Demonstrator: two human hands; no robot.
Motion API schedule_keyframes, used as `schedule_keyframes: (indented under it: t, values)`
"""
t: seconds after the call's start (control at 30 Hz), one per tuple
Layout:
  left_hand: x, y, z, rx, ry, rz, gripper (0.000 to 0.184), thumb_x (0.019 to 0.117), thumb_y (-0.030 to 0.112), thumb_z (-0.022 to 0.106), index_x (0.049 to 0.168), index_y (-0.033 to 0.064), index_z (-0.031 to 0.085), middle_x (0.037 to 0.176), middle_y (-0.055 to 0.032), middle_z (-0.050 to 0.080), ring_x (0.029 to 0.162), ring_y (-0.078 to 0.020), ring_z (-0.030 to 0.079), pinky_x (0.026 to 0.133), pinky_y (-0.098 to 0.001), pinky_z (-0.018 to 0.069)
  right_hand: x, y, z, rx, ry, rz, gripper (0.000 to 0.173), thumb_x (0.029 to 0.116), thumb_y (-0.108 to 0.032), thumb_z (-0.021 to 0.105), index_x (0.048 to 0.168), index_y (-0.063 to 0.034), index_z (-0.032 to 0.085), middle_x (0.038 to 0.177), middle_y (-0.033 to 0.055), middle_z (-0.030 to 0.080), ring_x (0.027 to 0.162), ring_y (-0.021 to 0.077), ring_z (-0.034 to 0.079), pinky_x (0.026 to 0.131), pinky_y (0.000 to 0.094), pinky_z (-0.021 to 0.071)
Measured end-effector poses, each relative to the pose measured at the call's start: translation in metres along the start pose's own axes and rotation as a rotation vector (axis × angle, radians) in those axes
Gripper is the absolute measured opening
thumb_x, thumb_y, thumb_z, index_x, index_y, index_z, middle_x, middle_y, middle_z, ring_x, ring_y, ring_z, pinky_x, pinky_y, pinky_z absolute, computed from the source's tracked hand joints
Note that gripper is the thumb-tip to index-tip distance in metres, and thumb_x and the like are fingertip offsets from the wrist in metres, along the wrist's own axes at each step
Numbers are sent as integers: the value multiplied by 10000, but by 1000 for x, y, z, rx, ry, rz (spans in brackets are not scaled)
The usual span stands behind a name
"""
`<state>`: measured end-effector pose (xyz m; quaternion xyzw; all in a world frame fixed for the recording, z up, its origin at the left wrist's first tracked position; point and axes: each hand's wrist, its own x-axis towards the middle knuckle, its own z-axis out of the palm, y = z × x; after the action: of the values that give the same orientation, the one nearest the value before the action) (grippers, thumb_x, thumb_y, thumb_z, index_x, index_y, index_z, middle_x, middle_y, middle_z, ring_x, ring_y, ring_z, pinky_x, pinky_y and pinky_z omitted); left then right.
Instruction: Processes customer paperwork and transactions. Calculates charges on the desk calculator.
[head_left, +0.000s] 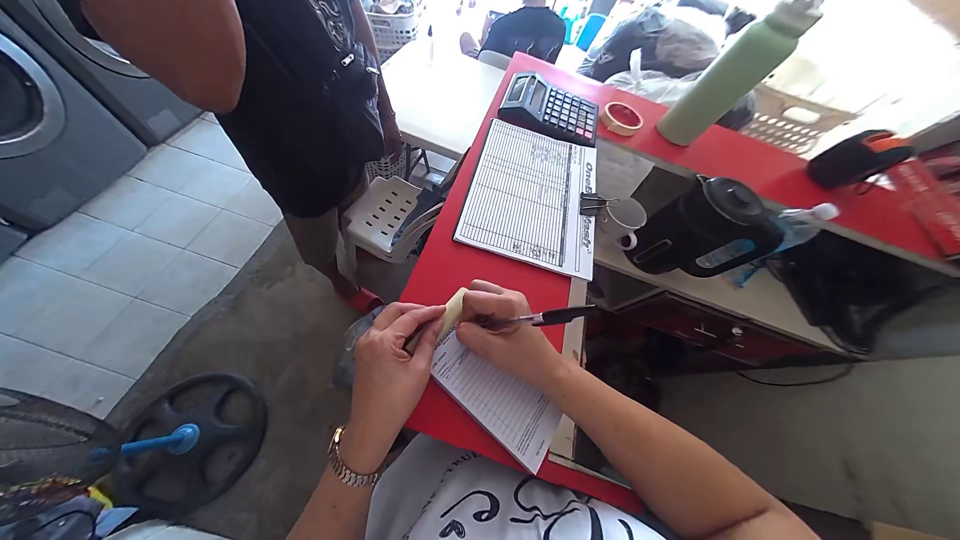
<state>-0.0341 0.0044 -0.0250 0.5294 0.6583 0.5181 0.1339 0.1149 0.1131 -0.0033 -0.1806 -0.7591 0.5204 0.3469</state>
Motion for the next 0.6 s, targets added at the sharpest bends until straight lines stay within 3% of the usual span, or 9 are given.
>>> schedule_keyframes:
  t: [0.6]
  values:
    - [-2, 0, -1, 28, -5, 8, 170, 966, 237, 702, 1077, 148, 795, 1084, 0, 720, 938, -27, 694, 800, -171, 592, 0, 1, 0, -27, 41, 16, 187, 878, 25, 636, 699, -13, 601, 704, 24, 567, 567, 46, 557, 506, 174, 498]
